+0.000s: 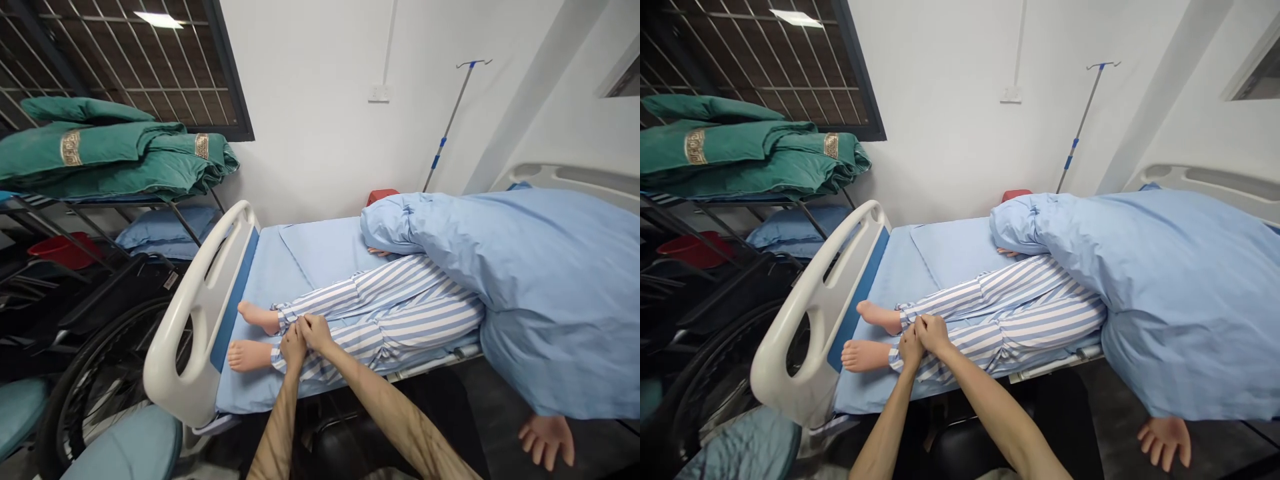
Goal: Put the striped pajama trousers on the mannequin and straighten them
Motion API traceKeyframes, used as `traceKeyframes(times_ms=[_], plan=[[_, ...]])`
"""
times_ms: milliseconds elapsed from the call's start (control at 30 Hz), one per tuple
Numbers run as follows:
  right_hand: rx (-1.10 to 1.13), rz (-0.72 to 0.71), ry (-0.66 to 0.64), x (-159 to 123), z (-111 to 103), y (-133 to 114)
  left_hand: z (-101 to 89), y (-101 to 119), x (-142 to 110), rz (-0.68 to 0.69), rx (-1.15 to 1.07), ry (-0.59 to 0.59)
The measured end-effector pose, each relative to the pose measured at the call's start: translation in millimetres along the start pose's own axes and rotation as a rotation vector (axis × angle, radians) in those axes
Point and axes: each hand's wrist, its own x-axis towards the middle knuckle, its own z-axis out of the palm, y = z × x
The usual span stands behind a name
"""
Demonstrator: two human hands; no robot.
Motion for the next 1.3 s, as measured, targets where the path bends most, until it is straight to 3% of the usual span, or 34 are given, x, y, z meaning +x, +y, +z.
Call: traceKeyframes(times_ms=[133, 300, 400, 533, 633, 700, 800, 900, 1067, 1200, 1300], plan=[[-0.038, -0.066, 0.019, -8, -11, 12, 4.9, 0, -2, 0.001, 0.009, 0.02], [-0.175, 0.036, 0.019, -24, 5, 43, 8.7, -3, -1, 0.025, -0.058, 0.031], [-0.109, 0.072, 0.036, -22, 5, 46, -0.2, 4, 5, 0.059, -0.216, 0.015], [0.029, 0.095, 0.043, -15, -3, 43, -15.9, 25, 12, 0.13, -0.495, 0.115], [0.079, 0.118, 0.067, -13, -5, 44, -10.8, 36, 5, 0.097, -0.6, 0.133], [0.118, 0.111, 0.086, -14, -4, 46, 1.3, 37, -5, 0.057, -0.489, 0.087], [0.158, 0.115, 0.12, -14, -2, 45, 18.2, 30, -18, 0.033, -0.155, 0.045], [0.142, 0.143, 0.109, -11, -7, 38, 21.6, 27, -22, 0.023, -0.002, 0.021], [0.122, 0.052, 0.09, -6, -29, 32, 19.2, 30, -22, 0.038, 0.016, 0.022], [0.097, 0.043, 0.084, -10, -37, 53, 22.9, 28, -22, 0.025, -0.025, 0.054], [0.072, 0.09, 0.114, -13, -33, 67, 17.7, 37, -17, -0.016, -0.181, 0.048]])
